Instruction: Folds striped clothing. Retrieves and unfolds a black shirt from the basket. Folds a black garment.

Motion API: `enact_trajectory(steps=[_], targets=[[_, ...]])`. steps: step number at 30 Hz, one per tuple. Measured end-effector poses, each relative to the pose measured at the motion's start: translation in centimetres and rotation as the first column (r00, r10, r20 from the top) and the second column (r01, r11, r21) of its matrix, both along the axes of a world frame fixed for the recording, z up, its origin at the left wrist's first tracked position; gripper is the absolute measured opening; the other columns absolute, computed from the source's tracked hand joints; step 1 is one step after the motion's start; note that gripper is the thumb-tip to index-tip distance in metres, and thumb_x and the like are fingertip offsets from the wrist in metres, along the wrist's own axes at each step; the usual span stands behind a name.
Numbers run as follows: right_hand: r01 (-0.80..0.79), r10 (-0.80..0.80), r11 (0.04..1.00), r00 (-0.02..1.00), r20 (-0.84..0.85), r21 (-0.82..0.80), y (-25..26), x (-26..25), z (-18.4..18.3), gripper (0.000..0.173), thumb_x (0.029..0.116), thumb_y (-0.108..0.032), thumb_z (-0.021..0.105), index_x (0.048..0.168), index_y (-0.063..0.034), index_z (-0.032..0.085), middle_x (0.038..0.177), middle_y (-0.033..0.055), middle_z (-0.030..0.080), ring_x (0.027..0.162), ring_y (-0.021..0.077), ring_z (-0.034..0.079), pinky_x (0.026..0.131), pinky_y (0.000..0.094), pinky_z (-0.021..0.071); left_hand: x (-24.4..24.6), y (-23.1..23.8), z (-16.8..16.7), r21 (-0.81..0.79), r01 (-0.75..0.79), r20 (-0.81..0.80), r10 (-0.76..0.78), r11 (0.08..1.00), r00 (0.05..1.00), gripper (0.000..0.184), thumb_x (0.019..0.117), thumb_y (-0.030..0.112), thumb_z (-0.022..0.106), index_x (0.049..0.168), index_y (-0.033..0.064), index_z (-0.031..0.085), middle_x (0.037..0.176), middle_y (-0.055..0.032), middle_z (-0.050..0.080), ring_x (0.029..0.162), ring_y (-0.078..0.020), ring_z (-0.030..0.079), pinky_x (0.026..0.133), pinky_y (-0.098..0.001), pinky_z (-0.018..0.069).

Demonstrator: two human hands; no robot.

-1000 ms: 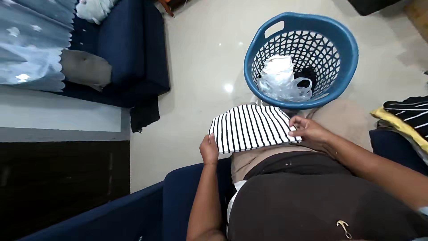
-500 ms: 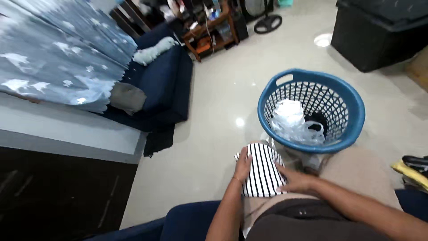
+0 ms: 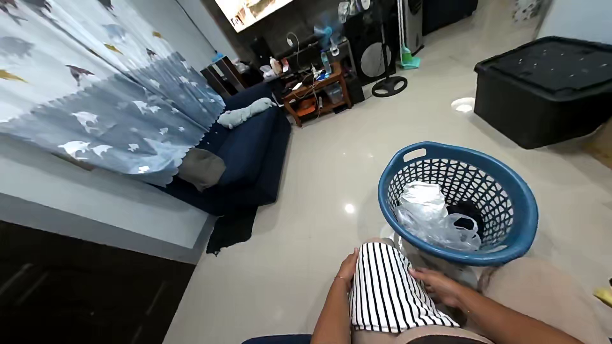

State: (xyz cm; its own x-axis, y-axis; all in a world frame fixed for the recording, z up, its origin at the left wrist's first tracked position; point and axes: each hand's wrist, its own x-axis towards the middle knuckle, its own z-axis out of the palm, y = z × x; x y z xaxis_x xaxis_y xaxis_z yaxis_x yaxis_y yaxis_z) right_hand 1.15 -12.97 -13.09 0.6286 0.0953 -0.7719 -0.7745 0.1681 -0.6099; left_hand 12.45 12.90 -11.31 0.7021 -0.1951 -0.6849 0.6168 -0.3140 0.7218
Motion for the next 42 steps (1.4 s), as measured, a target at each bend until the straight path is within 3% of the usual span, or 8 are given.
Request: enact_trajectory(steps=[4, 9, 16, 22, 29, 32, 37, 42], targets=[[0.293, -0.295, 0.956, 0.952, 0.078, 0.031, -1.4, 0.6, -0.5, 0.043, 0.0975, -0.014, 0.069, 0.136, 0.0004, 0.055, 0.109, 0.0195, 0.068, 0.093, 0.0262, 0.068, 0.082, 0.0448, 0.0572, 0.4, 0.9, -0.7, -0.025, -0.086, 0.004, 0.086, 0.996, 0.996, 0.052, 0.1094, 0.043, 0.044, 0.134, -0.0013, 0.055, 0.113, -0.0230, 0.068, 0.100, -0.0308, 0.068, 0.090, -0.0492, 0.0557], [0.383, -0.398, 0.911, 0.914, 0.076, 0.155, -2.9, 0.8, 3.0, 0.029, 0.1007, -0.016, 0.063, 0.125, -0.0009, 0.059, 0.096, 0.0133, 0.071, 0.083, 0.0200, 0.070, 0.075, 0.0391, 0.0598, 1.2, 2.0, 0.5, -0.068, -0.107, 0.078, 0.112, 0.992, 0.991, 0.039, 0.1069, 0.026, 0.055, 0.133, -0.0033, 0.055, 0.108, -0.0211, 0.069, 0.093, -0.0255, 0.069, 0.087, -0.0448, 0.0567], [0.054, 0.087, 0.931, 0.928, 0.363, -0.360, -5.4, 2.5, 5.4, 0.030, 0.0898, -0.007, 0.077, 0.116, 0.0050, 0.066, 0.103, 0.0224, 0.068, 0.093, 0.0300, 0.066, 0.087, 0.0503, 0.0543, 1.6, 3.6, 9.3, -0.155, -0.047, 0.384, 0.104, 0.987, 0.918, 0.028, 0.0984, 0.002, 0.060, 0.124, -0.0064, 0.053, 0.094, -0.0116, 0.069, 0.080, -0.0148, 0.068, 0.077, -0.0359, 0.0595], [0.186, 0.390, 0.764, 0.629, 0.673, -0.617, -8.0, 2.9, 14.5, 0.026, 0.0831, -0.008, 0.082, 0.095, 0.0093, 0.067, 0.085, 0.0198, 0.066, 0.077, 0.0274, 0.061, 0.076, 0.0493, 0.0511, 0.7, 5.5, 18.2, -0.103, 0.117, 0.706, -0.010, 0.988, 0.708, 0.039, 0.0897, -0.006, 0.063, 0.128, -0.0074, 0.057, 0.117, -0.0088, 0.068, 0.100, -0.0089, 0.067, 0.090, -0.0292, 0.0572], [0.468, 0.515, 0.724, 0.121, 0.849, -0.506, -9.0, -0.3, 15.6, 0.014, 0.0805, -0.008, 0.069, 0.090, 0.0012, 0.069, 0.095, 0.0140, 0.069, 0.094, 0.0223, 0.066, 0.086, 0.0384, 0.0552, -4.8, 9.8, 19.3, 0.065, 0.220, 0.892, -0.156, 0.973, 0.425, 0.008, 0.0872, 0.007, 0.073, 0.094, 0.0108, 0.076, 0.101, 0.0049, 0.070, 0.099, -0.0056, 0.065, 0.089, -0.0264, 0.0565], [0.328, 0.647, 0.678, 0.158, 0.746, -0.658, -8.5, -3.3, 11.7, 0.027, 0.0818, -0.006, 0.067, 0.108, 0.0003, 0.074, 0.097, 0.0187, 0.072, 0.093, 0.0370, 0.067, 0.084, 0.0560, 0.0547, -8.3, 10.4, 14.4, 0.132, 0.204, 0.863, -0.214, 0.970, 0.457, 0.008, 0.0831, 0.000, 0.067, 0.088, 0.0024, 0.074, 0.101, -0.0018, 0.069, 0.104, -0.0071, 0.064, 0.095, -0.0278, 0.0541], [-0.092, 0.874, 0.485, 0.076, 0.479, -0.870, -7.6, -7.8, 3.9, 0.008, 0.0843, 0.002, 0.067, 0.082, -0.0026, 0.073, 0.089, 0.0158, 0.072, 0.094, 0.0421, 0.068, 0.081, 0.0601, 0.0531, -14.1, 10.8, 6.0, 0.282, 0.301, 0.559, -0.411, 0.911, 0.721, 0.015, 0.0833, -0.013, 0.064, 0.093, -0.0067, 0.074, 0.109, -0.0186, 0.068, 0.109, -0.0202, 0.064, 0.099, -0.0347, 0.0523], [-0.561, 0.942, 0.312, 0.290, 0.170, -0.767, -6.9, -5.9, 5.1, 0.013, 0.0932, -0.001, 0.066, 0.101, -0.0001, 0.077, 0.108, 0.0221, 0.071, 0.112, 0.0434, 0.064, 0.101, 0.0616, 0.0459, -12.5, 12.6, 5.4, 0.173, 0.362, 0.182, -0.391, 0.916, 0.902, 0.020, 0.0926, -0.004, 0.061, 0.110, -0.0065, 0.071, 0.124, -0.0164, 0.066, 0.117, -0.0194, 0.063, 0.103, -0.0366, 0.0518]])
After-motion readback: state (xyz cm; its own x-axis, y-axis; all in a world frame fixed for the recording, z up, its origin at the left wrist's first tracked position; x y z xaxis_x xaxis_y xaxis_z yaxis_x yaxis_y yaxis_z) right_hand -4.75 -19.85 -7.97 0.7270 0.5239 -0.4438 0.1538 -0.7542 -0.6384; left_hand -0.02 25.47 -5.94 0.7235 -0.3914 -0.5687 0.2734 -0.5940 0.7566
